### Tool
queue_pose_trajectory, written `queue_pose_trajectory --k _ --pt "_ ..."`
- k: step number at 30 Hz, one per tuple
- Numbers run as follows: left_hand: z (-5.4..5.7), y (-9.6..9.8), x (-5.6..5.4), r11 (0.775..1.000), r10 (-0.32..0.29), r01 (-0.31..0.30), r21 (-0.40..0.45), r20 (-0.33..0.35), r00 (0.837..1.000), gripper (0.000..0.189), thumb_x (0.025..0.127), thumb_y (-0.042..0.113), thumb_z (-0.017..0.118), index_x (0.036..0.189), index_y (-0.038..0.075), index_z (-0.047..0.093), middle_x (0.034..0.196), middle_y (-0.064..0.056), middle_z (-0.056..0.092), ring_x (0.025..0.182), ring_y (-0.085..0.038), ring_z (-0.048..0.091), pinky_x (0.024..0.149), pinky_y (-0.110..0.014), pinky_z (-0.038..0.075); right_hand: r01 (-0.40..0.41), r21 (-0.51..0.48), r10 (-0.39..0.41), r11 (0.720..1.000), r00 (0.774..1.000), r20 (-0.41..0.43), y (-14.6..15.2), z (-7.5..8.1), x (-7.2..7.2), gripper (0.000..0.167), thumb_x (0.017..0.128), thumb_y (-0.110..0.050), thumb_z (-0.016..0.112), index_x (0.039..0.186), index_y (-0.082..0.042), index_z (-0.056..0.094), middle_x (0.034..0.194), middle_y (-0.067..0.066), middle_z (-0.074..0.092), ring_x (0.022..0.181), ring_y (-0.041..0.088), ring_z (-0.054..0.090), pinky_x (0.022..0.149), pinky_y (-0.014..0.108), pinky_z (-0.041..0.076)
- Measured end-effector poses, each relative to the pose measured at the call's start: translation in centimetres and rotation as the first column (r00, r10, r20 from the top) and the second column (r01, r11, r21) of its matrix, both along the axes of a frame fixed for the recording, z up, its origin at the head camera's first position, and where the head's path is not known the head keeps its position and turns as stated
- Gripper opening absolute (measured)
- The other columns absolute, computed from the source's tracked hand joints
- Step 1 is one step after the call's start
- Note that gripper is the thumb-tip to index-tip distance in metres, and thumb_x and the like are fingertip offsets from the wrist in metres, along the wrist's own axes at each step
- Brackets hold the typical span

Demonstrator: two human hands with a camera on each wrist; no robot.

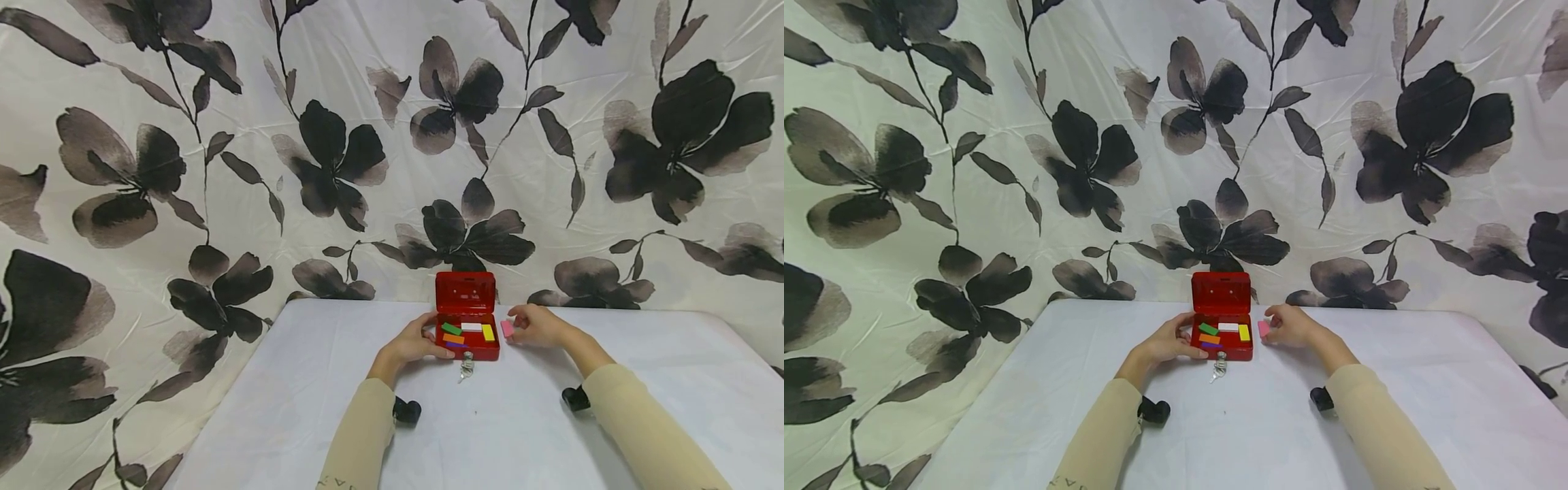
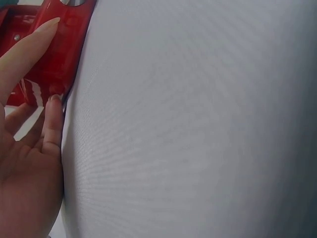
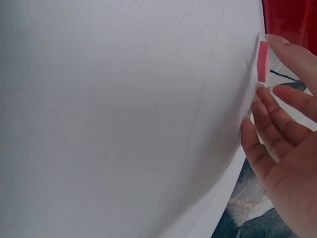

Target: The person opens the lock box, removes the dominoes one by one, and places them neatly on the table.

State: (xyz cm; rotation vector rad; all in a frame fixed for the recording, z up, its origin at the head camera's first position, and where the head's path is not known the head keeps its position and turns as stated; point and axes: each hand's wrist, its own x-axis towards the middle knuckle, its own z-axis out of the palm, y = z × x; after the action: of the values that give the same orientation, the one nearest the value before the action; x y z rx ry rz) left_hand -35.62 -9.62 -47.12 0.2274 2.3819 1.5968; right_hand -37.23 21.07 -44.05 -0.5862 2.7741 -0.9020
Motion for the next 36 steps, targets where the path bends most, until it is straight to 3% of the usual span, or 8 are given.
queue_pose_trajectory --k 14,21,36 --pt "-0.2 -0.3 -0.4 0.999 -0.024 0.025 0.02 -0.009 1.0 0.091 0.077 0.017 0.092 0.154 0.018 0.044 0.139 -0.004 0.054 0.109 -0.024 0.05 0.089 -0.037 0.053 -0.05 0.048 0.049 0.998 0.999 0.022 1.2 1.5 1.6 0.062 0.088 -0.024 0.081 0.133 0.01 0.055 0.114 0.019 0.066 0.099 0.03 0.062 0.09 0.05 0.055" --pt "-0.1 -0.3 -0.5 0.999 -0.047 0.047 0.011 -0.021 0.999 0.091 0.077 0.016 0.091 0.155 0.019 0.044 0.14 -0.003 0.054 0.109 -0.023 0.05 0.09 -0.038 0.052 -0.06 0.053 0.061 0.997 0.998 -0.017 0.8 2.2 2.4 0.061 0.089 -0.025 0.08 0.135 0.007 0.056 0.116 0.018 0.065 0.105 0.033 0.061 0.09 0.053 0.055" --pt "0.0 0.1 0.4 1.0 0.003 -0.003 0.007 -0.004 1.0 0.089 0.076 0.018 0.092 0.153 0.019 0.046 0.138 -0.004 0.056 0.114 -0.024 0.05 0.092 -0.042 0.054 -0.135 -0.009 0.133 0.991 0.986 -0.097 -1.3 2.6 3.5 0.053 0.091 -0.019 0.077 0.134 0.006 0.058 0.126 0.023 0.063 0.11 0.037 0.059 0.09 0.053 0.055"
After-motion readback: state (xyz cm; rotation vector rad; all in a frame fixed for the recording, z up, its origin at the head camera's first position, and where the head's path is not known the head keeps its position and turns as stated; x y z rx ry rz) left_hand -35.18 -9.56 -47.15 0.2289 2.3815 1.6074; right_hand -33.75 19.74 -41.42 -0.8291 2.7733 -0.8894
